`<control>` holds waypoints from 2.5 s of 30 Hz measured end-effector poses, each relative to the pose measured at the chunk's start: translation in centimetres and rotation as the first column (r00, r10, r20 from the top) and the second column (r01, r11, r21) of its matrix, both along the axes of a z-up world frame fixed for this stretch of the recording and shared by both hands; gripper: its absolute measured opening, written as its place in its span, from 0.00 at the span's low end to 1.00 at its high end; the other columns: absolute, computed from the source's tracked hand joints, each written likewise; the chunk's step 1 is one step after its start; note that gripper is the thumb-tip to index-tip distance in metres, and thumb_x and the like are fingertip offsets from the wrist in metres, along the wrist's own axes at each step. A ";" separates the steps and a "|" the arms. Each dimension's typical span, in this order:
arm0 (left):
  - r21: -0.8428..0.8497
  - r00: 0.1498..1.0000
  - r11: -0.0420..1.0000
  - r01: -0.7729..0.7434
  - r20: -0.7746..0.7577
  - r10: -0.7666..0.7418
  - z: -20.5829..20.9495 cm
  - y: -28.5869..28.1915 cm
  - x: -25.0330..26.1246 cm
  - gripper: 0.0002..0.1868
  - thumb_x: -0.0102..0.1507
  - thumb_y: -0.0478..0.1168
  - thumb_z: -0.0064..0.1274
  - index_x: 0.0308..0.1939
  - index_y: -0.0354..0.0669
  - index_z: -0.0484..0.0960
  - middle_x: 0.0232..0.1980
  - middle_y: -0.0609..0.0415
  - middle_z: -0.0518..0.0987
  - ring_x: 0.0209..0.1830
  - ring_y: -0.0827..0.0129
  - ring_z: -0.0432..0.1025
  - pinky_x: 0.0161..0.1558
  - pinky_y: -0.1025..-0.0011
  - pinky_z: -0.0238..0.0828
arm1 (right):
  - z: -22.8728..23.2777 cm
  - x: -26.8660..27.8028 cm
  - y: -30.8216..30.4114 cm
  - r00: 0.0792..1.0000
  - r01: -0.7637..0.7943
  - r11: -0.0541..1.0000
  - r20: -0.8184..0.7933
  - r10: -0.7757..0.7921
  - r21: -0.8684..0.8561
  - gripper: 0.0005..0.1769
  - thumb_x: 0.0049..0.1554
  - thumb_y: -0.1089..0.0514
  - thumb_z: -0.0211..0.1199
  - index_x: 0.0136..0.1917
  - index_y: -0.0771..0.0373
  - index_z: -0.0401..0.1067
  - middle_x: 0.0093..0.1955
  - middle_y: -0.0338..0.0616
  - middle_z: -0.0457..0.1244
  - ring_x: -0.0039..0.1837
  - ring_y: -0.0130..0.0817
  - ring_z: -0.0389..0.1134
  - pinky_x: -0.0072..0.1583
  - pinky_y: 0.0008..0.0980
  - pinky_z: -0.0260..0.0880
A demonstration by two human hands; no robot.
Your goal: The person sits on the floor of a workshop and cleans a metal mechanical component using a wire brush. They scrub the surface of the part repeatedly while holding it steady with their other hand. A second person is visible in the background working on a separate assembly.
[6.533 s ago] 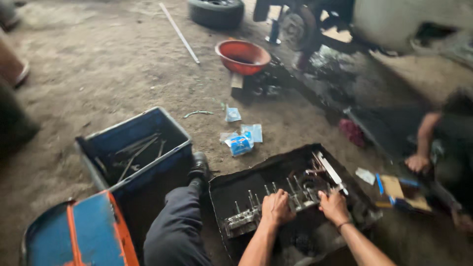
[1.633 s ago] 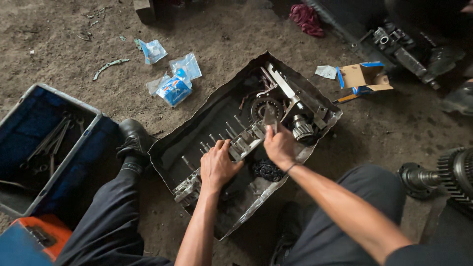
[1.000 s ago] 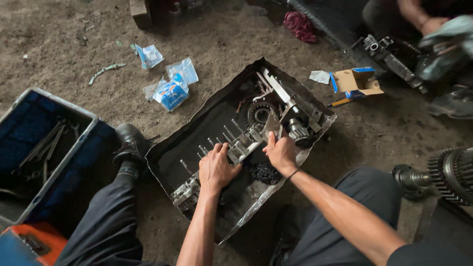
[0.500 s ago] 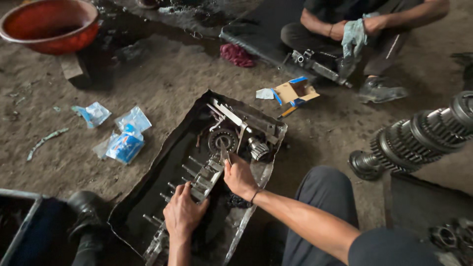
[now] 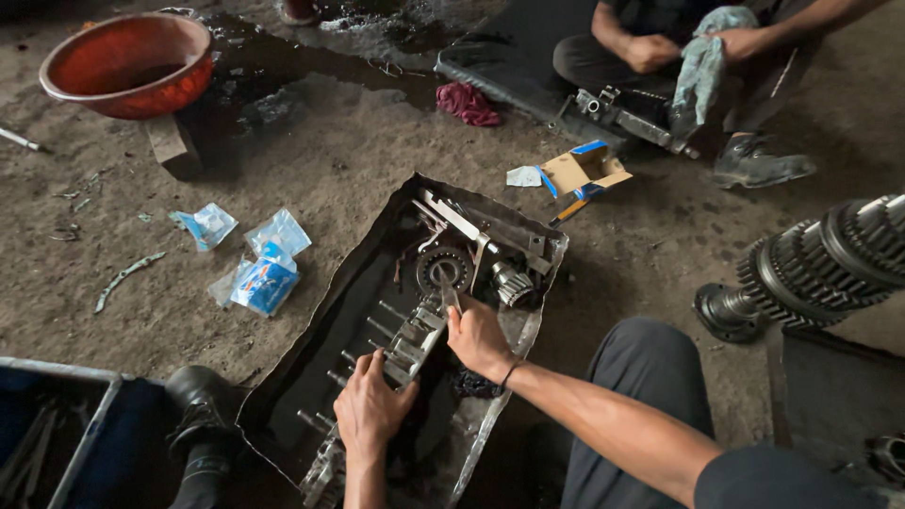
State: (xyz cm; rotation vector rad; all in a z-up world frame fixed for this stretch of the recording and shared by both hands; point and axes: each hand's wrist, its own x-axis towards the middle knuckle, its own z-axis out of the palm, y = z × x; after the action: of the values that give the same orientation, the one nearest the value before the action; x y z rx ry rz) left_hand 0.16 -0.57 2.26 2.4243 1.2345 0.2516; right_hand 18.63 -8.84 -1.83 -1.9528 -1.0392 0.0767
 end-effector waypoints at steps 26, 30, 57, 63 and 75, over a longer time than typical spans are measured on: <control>-0.005 0.998 1.000 -0.012 -0.057 0.012 0.3 -0.4 0.1 0.43 0.48 0.57 0.67 0.65 0.48 0.75 0.59 0.54 0.78 0.52 0.54 0.78 0.49 0.58 0.78 | -0.3 0.5 -0.1 0.979 -0.020 0.999 -0.202 0.011 -0.044 0.19 0.66 0.55 0.52 0.38 0.69 0.71 0.25 0.51 0.67 0.30 0.44 0.72 0.38 0.43 0.71; -0.004 0.997 1.000 -0.007 -0.071 0.007 0.3 -0.3 0.3 0.43 0.48 0.57 0.67 0.65 0.48 0.75 0.60 0.54 0.78 0.52 0.54 0.78 0.50 0.58 0.78 | 0.5 0.5 -0.4 0.973 -0.003 0.999 -0.231 -0.009 -0.053 0.19 0.65 0.55 0.52 0.39 0.70 0.71 0.25 0.51 0.66 0.29 0.42 0.72 0.36 0.41 0.72; -0.017 0.999 1.000 -0.009 -0.043 0.008 0.4 0.0 0.2 0.42 0.47 0.56 0.67 0.64 0.49 0.75 0.59 0.55 0.79 0.51 0.54 0.79 0.48 0.57 0.78 | 0.9 0.4 0.2 0.959 -0.037 0.998 -0.283 0.020 -0.057 0.14 0.65 0.56 0.53 0.46 0.70 0.71 0.25 0.50 0.66 0.28 0.40 0.72 0.34 0.39 0.72; -0.015 0.998 1.000 -0.011 -0.060 0.010 0.4 -0.2 0.4 0.42 0.48 0.57 0.67 0.64 0.48 0.75 0.60 0.54 0.78 0.51 0.54 0.78 0.49 0.58 0.78 | 0.2 0.6 0.0 0.972 -0.013 0.999 -0.234 0.004 -0.038 0.15 0.64 0.56 0.54 0.43 0.71 0.72 0.27 0.50 0.66 0.28 0.40 0.72 0.34 0.41 0.72; 0.001 0.999 1.000 0.003 0.044 -0.003 0.1 0.0 0.1 0.40 0.47 0.54 0.68 0.61 0.45 0.77 0.59 0.53 0.79 0.52 0.54 0.78 0.50 0.59 0.77 | -0.7 0.9 0.6 0.937 0.003 0.989 -0.344 -0.054 -0.147 0.24 0.64 0.52 0.54 0.34 0.71 0.73 0.23 0.49 0.67 0.26 0.37 0.72 0.30 0.36 0.72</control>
State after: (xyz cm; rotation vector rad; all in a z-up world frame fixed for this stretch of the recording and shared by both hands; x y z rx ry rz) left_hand 0.24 -0.57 2.35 2.4082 1.2123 0.3029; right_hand 19.53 -8.28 -2.54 -1.9905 -0.7873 0.4763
